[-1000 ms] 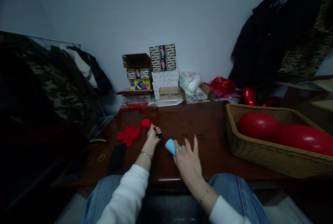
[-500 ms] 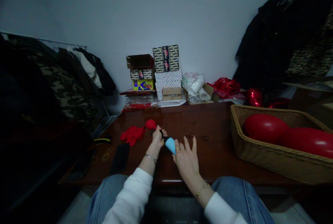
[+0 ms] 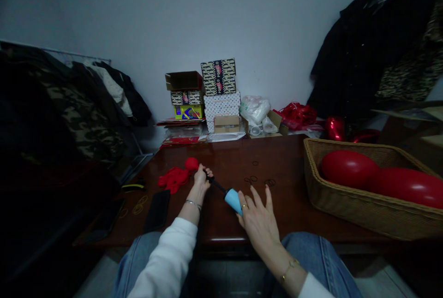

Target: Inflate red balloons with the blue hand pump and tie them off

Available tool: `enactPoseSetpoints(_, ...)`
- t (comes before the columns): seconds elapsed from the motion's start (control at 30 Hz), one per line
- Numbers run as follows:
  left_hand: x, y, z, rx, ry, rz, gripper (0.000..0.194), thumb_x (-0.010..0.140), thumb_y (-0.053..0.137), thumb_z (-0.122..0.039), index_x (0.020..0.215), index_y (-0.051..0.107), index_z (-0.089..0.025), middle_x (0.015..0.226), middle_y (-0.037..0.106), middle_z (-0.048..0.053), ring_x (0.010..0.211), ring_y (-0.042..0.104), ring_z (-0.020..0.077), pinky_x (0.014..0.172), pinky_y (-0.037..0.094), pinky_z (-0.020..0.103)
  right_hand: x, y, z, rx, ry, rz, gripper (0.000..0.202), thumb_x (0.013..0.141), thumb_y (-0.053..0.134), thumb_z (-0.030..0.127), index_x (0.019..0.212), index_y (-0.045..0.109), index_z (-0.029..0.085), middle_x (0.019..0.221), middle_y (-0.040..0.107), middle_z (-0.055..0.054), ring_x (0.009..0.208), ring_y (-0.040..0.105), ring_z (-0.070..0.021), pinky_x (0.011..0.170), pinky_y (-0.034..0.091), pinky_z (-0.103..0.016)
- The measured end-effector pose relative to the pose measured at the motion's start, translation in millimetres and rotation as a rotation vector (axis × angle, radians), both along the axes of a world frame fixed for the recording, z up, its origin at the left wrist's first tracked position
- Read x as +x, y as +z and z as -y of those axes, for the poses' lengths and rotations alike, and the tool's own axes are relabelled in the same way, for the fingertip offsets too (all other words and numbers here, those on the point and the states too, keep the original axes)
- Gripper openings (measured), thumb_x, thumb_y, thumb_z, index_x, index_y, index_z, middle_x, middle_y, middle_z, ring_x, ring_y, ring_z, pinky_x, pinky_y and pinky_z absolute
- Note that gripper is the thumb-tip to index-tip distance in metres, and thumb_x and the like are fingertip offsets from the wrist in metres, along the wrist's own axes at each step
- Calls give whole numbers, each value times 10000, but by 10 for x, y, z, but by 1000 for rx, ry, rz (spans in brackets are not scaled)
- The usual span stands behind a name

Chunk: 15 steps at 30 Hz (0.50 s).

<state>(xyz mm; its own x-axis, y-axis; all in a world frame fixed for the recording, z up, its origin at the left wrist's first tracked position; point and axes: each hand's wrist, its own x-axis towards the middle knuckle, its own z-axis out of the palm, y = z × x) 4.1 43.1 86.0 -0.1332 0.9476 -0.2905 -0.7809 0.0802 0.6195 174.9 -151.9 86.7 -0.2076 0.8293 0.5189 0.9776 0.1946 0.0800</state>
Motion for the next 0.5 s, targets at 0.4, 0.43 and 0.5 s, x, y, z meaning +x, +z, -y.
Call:
enactPoseSetpoints(0.4,274,-35,155,-2,-100,-70,303,927,406,-361,676,364,-197,467,379,-56,355,380,74,388,306,181,-292,154,-316,-31,-43,25,491,850,528,338,1280,499,105,1009,670,-138,1203,443,-306,1093,-9,-573)
enactPoseSetpoints(0.43,282,-36,151,-3,-102,-82,298,927,405,-352,676,367,-197,466,381,-55,355,384,76,393,313,184,-322,159,-343,-33,-50,20,490,848,529,335,1277,500,101,996,672,-136,1198,446,-306,1093,-7,-571)
enactPoseSetpoints(0.5,278,-47,124,-8,-90,-108,292,927,404,-343,677,370,-196,462,378,-56,353,383,79,393,313,188,-366,155,-376,-39,-57,14,486,847,530,337,1272,505,100,977,676,-129,1187,453,-305,1093,-3,-567)
